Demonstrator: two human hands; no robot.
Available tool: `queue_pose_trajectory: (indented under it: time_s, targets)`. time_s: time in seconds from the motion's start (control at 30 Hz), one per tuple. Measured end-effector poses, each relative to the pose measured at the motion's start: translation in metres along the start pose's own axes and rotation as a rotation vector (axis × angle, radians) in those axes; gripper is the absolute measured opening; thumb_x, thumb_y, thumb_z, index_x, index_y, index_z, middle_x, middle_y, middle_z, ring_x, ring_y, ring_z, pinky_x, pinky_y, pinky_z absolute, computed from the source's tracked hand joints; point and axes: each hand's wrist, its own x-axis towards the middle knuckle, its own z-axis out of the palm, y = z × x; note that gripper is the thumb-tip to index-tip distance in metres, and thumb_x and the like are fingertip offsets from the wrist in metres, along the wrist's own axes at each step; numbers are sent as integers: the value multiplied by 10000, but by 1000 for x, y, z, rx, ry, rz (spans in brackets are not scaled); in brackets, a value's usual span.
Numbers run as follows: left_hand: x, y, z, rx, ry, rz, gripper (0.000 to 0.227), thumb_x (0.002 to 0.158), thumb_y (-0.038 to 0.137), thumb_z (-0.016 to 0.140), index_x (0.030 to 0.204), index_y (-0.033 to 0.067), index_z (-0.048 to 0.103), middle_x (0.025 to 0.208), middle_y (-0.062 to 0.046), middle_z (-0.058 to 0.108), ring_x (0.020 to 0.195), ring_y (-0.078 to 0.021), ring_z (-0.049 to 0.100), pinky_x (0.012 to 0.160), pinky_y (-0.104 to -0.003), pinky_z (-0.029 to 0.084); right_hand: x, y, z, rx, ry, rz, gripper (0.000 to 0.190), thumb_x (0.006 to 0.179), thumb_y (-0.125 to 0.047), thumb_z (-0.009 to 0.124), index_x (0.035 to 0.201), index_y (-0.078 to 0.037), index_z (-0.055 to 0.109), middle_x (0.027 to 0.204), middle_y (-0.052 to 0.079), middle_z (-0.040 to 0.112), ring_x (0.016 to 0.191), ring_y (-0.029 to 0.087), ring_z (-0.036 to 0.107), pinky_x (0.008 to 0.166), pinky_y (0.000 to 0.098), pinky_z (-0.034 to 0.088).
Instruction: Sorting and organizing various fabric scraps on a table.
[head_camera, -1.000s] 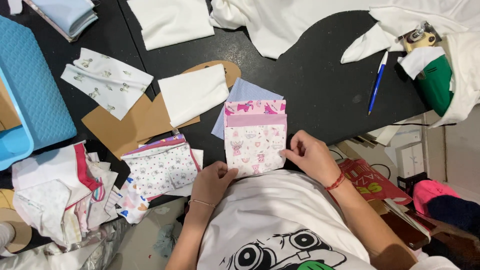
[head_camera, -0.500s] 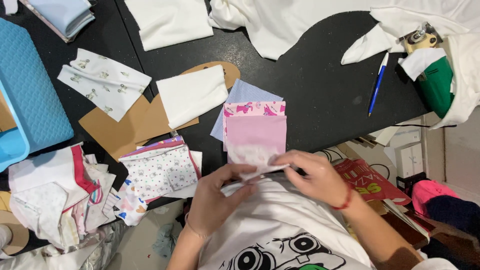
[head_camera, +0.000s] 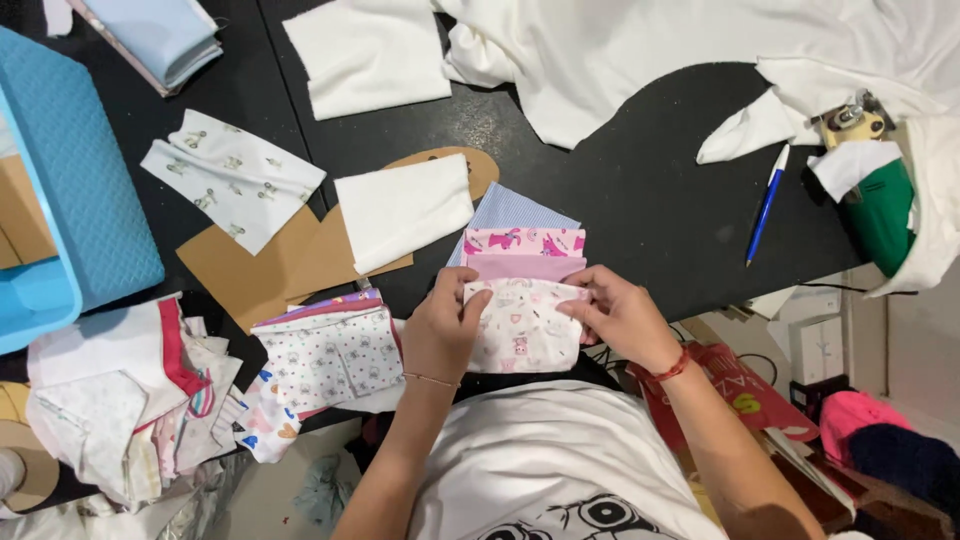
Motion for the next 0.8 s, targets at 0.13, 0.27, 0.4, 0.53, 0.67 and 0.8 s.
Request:
queue_pose_trajectory:
  time_s: [0.13, 0.27, 0.4, 0.53, 0.67, 0.8]
  targets:
    - [8, -14, 6, 97, 90, 67, 250, 796, 320, 585, 979, 197, 467, 729, -24, 569, 661, -216, 620, 581, -326, 507, 9, 4, 0, -25, 66, 20, 288, 717, -90, 658, 971, 1, 559, 559, 157, 603, 382, 188, 575, 377, 262, 508]
    - [-6, -16, -8, 258, 173, 148, 278, 740, 233, 640, 965, 195, 482, 812, 18, 518, 691, -178, 600, 611, -297, 507, 4, 0, 5, -317, 239, 14, 347, 679, -238, 726, 939, -80, 559, 606, 103, 602, 509, 228, 583, 504, 342, 467]
    - [-36, -29, -43, 251, 201, 186, 151, 761, 230, 629, 894, 233, 560, 775, 88, 526, 690, -122, 600, 593, -255, 512, -6, -1, 10, -332, 458, -22, 257, 745, -240, 709, 898, -104, 553, 594, 40, 570, 545, 185, 541, 543, 299, 440]
    - [-73, -76, -90, 197, 260, 277, 163, 736, 219, 634, 891, 215, 583, 749, 33, 552, 699, -192, 603, 637, -291, 492, -23, -19, 42, -311, 503, -176, 157, 763, -157, 687, 854, -104, 571, 562, 45, 552, 476, 178, 518, 479, 272, 420]
    - [-105, -131, -147, 380, 546, 241, 143, 754, 237, 633, 880, 179, 597, 783, 3, 544, 730, -213, 569, 697, -327, 450, -37, -65, 122, -251, 259, -372, 82, 748, -144, 649, 809, -110, 606, 601, 96, 602, 508, 213, 558, 492, 296, 445]
    - [-125, -153, -189, 593, 885, 205, 329, 819, 192, 724, 1046, -23, 623, 1197, -212, 492, 1157, -349, 467, 1005, -560, 258, -69, -118, 214, -410, -213, -740, 136, 803, -254, 576, 860, -134, 608, 797, 3, 646, 688, 138, 619, 600, 251, 467]
